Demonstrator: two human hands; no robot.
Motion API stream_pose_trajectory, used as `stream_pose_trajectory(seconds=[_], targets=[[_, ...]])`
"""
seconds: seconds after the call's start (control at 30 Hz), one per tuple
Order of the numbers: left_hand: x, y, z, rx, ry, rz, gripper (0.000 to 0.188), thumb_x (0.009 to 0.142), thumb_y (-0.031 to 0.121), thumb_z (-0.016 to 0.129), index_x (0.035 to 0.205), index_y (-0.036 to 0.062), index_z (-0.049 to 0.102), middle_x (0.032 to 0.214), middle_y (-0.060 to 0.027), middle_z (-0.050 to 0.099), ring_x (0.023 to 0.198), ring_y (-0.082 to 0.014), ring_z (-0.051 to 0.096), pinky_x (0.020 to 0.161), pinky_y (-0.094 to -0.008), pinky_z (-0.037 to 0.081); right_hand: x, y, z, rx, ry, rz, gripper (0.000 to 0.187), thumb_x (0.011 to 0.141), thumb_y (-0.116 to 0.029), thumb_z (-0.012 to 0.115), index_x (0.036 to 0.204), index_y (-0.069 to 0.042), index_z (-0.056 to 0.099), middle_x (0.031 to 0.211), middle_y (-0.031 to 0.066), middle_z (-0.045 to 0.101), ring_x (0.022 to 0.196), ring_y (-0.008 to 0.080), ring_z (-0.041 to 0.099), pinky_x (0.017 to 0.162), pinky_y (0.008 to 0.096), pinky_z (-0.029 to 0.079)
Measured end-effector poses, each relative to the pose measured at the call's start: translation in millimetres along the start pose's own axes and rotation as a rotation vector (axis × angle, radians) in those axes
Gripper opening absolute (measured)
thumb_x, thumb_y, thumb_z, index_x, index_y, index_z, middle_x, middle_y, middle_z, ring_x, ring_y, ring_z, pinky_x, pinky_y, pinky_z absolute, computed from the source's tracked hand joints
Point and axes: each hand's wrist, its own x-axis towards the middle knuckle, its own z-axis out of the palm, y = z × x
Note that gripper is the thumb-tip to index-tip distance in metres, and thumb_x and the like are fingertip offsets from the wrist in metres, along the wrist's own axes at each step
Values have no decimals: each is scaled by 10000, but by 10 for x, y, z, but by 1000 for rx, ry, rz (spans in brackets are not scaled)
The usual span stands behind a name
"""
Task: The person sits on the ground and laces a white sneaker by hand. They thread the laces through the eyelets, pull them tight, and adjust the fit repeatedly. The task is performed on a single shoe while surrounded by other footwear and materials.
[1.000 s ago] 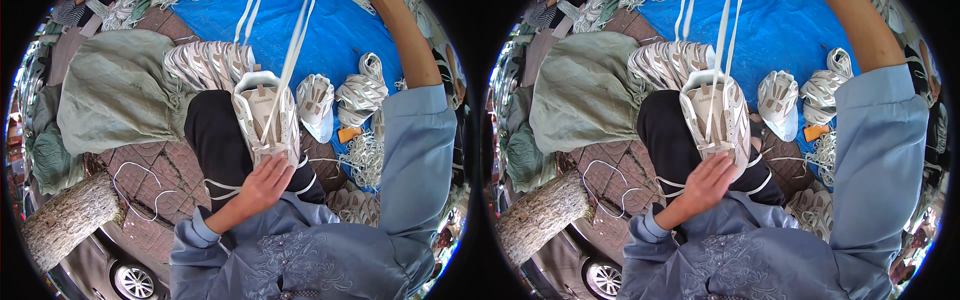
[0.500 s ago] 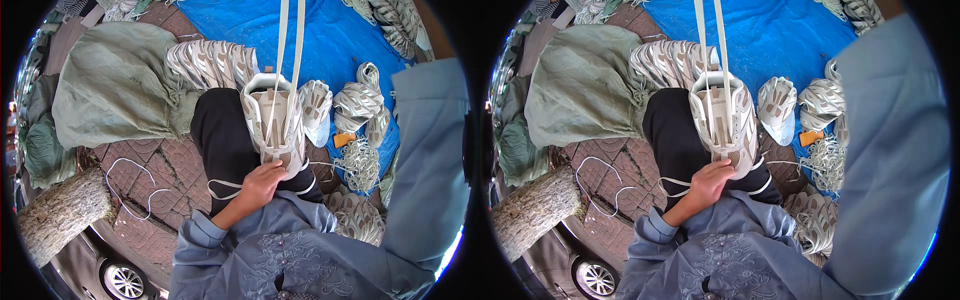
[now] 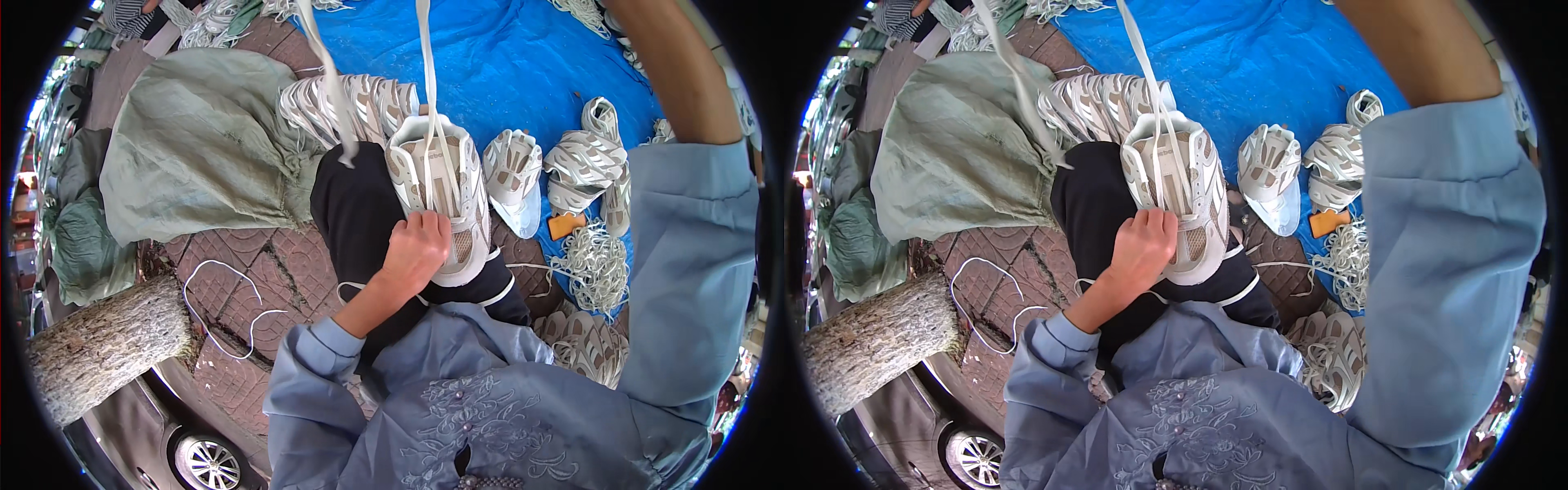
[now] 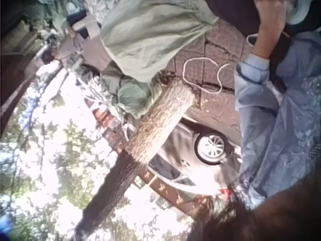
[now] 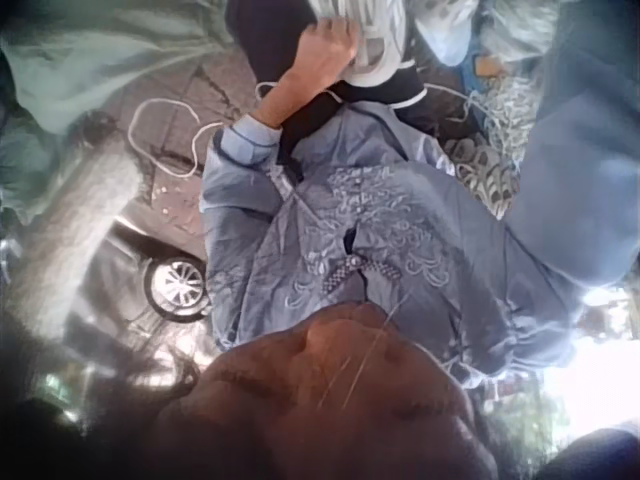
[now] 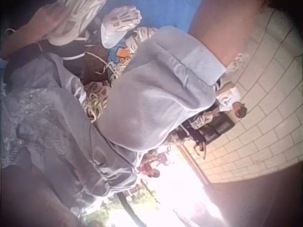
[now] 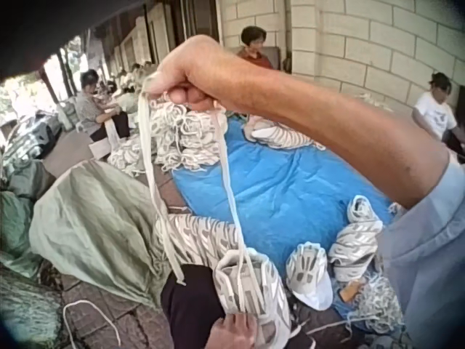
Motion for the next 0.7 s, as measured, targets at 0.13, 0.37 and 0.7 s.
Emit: stream_pose_trajectory(seconds=[0.13,0.37,0.7], targets=[[115,-233,-118,-654,-168,-241,102,675,34,565,762,8,520,581,-15,489,453,-132,479,402,-262,377,-330,628,298,-3,-108,121,211,717,-103,627,548,-3,551,430,32,431,326,77,311,318,237,192],[126,-534,-367,-1326,-777,-535,30,729,27,554,737,15,527,582,-17,483,492,-105,487,452,-237,380,-1394,1435,1033,22,-255,465,206,648,-212,658,565,-38,582,458,-3,446,385,62,358,353,235,257],[0,-185,-191,-711,-26,-273,156,667,-79,540,785,23,546,703,-88,530,609,-189,541,533,-262,450,-1586,1597,1118,222,-119,660,225,659,-156,655,508,-42,534,469,-5,440,402,47,327,367,222,226]])
